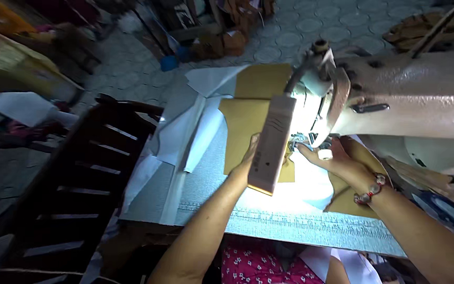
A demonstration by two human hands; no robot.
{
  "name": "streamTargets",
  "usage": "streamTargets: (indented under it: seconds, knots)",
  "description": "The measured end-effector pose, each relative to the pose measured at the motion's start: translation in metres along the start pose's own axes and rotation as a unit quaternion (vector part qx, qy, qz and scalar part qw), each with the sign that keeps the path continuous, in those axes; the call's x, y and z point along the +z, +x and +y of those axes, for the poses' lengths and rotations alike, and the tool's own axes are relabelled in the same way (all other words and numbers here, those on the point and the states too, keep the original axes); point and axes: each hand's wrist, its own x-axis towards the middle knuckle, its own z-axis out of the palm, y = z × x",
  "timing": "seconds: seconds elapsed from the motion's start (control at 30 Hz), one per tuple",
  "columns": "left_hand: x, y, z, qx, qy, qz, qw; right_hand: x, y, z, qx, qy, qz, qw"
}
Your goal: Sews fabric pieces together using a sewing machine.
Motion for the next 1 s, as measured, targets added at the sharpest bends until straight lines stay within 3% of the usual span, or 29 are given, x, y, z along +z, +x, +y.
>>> streamTargets:
  seconds: [0.17, 0.3, 0.37, 0.47, 0.63, 0.77, 0.9, 1.0]
  knots:
    - [-0.009, 0.007, 0.019, -0.076, 0.035, -0.092, 0.992, 0.009, 0.007, 0.006, -0.059, -0.011, 0.066, 0.996]
    - [-0.011, -0.014, 0.053, -0.154, 0.047, -0.097, 0.982, 0.002, -0.004, 0.001, -0.052, -0.024, 0.056, 0.997]
    - [-0.011, -0.023, 0.07, -0.171, 0.058, -0.095, 0.979, 0.002, -0.018, 0.003, -0.095, -0.056, 0.097, 0.989]
    - [-0.02, -0.024, 0.082, -0.172, 0.036, -0.103, 0.979, -0.008, -0.049, -0.004, -0.163, -0.035, 0.063, 0.984]
    - [-0.013, 0.0, 0.034, -0.034, -0.009, 0.068, 0.997, -0.003, -0.088, -0.01, -0.206, -0.014, 0.024, 0.978]
    - [0.0, 0.01, -0.002, 0.038, -0.05, 0.024, 0.998, 0.005, -0.091, -0.019, -0.188, -0.027, 0.05, 0.98]
    - [-0.007, 0.045, 0.015, -0.035, -0.074, 0.02, 0.996, -0.005, -0.066, -0.019, -0.123, -0.006, 0.064, 0.99]
    - [-0.018, 0.059, 0.023, -0.065, -0.108, -0.03, 0.992, -0.01, -0.046, -0.012, -0.027, 0.028, 0.098, 0.994]
